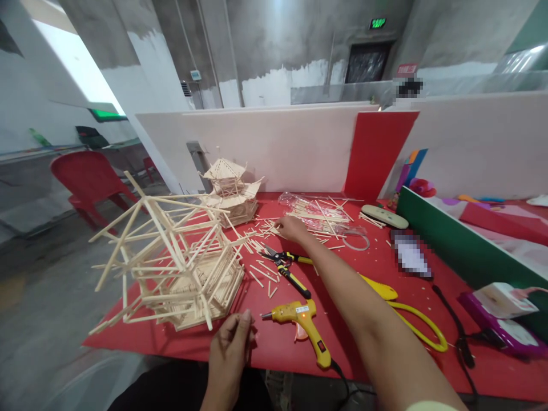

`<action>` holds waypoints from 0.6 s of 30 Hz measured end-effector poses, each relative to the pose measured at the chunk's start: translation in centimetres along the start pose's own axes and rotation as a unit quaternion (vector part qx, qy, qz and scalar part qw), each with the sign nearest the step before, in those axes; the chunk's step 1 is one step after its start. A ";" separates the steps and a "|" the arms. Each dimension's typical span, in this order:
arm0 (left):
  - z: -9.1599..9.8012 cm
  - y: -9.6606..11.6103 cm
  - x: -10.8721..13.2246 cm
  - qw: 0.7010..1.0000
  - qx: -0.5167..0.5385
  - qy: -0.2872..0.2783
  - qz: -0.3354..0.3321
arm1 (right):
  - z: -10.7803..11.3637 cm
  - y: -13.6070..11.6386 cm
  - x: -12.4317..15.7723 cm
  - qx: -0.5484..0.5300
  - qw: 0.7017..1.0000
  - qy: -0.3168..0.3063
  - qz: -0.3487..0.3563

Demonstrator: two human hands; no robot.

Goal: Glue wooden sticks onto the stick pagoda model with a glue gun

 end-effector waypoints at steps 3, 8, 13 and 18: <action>-0.2 -0.5 -0.5 0.998 -0.046 -0.041 -0.004 | -0.6 -1.2 -1.6 0.006 1.000 0.012 0.011; 0.5 -1.4 -1.1 0.999 -0.039 -0.016 -0.005 | -1.6 -2.1 -3.7 0.008 1.000 -0.004 0.016; 0.4 -1.2 -0.9 0.999 -0.033 -0.004 -0.009 | -0.9 -1.9 -3.2 -0.014 1.000 0.017 -0.004; 0.0 -0.2 0.0 1.000 0.001 -0.015 0.014 | 3.1 -0.4 1.5 -0.083 0.990 0.101 -0.055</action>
Point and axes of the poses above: each hand's wrist, its own x-axis away from the middle knuckle, its own z-axis out of the back of the hand, y = z × x, the point moved 8 cm from there along -x, towards the middle knuckle, and after that the axes turned 4 degrees about -z, right-handed, at the moved point
